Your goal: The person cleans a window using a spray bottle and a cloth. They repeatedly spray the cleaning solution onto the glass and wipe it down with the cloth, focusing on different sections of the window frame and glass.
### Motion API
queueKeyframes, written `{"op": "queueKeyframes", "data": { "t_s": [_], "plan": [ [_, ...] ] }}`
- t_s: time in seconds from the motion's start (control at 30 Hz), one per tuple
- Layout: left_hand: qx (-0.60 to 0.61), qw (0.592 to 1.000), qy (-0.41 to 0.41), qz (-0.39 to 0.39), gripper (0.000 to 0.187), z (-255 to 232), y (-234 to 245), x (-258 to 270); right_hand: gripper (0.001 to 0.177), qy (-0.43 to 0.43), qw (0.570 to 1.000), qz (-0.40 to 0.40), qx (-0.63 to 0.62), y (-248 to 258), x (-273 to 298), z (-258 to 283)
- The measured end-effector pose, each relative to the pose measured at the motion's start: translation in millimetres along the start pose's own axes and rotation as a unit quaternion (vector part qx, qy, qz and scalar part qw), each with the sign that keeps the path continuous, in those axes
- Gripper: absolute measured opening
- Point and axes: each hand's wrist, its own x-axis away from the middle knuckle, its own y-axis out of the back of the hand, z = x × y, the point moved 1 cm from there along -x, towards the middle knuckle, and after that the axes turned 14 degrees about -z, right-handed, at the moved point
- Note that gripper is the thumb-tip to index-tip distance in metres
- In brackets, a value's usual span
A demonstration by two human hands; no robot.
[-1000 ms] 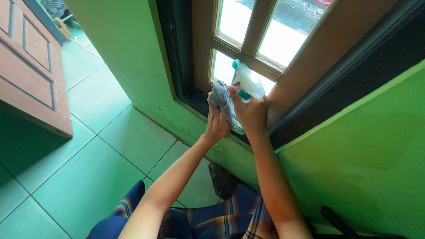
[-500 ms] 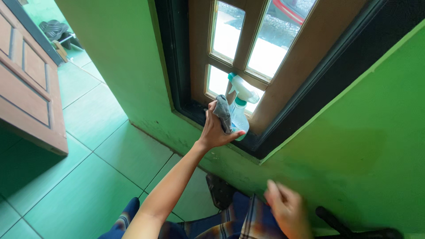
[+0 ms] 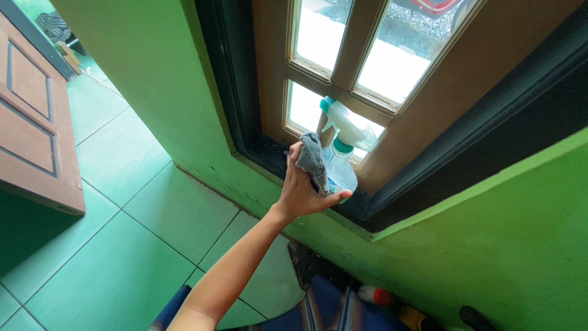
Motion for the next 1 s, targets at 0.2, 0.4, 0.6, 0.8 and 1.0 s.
{"op": "queueKeyframes", "data": {
  "t_s": [0.2,0.4,0.6,0.8,1.0],
  "plan": [
    [-0.031,0.999,-0.044,0.009,0.117,3,-3,-4,0.029,-0.013,1.0,0.01,-0.017,-30,-41,-25],
    [-0.049,0.998,-0.027,0.022,0.115,2,-7,-18,0.028,-0.019,0.999,0.023,-0.019,-27,-56,-12],
    [-0.059,0.997,-0.004,0.05,0.111,-7,-5,-29,0.029,-0.025,0.999,0.03,-0.022,-17,-47,30],
    [-0.036,0.998,-0.041,0.021,0.112,-10,-2,-30,0.032,0.006,0.999,0.018,-0.029,10,-15,52],
    [-0.041,0.991,-0.123,-0.03,0.078,26,-6,17,0.036,0.086,0.995,-0.015,-0.047,28,31,61]
  ]
}}
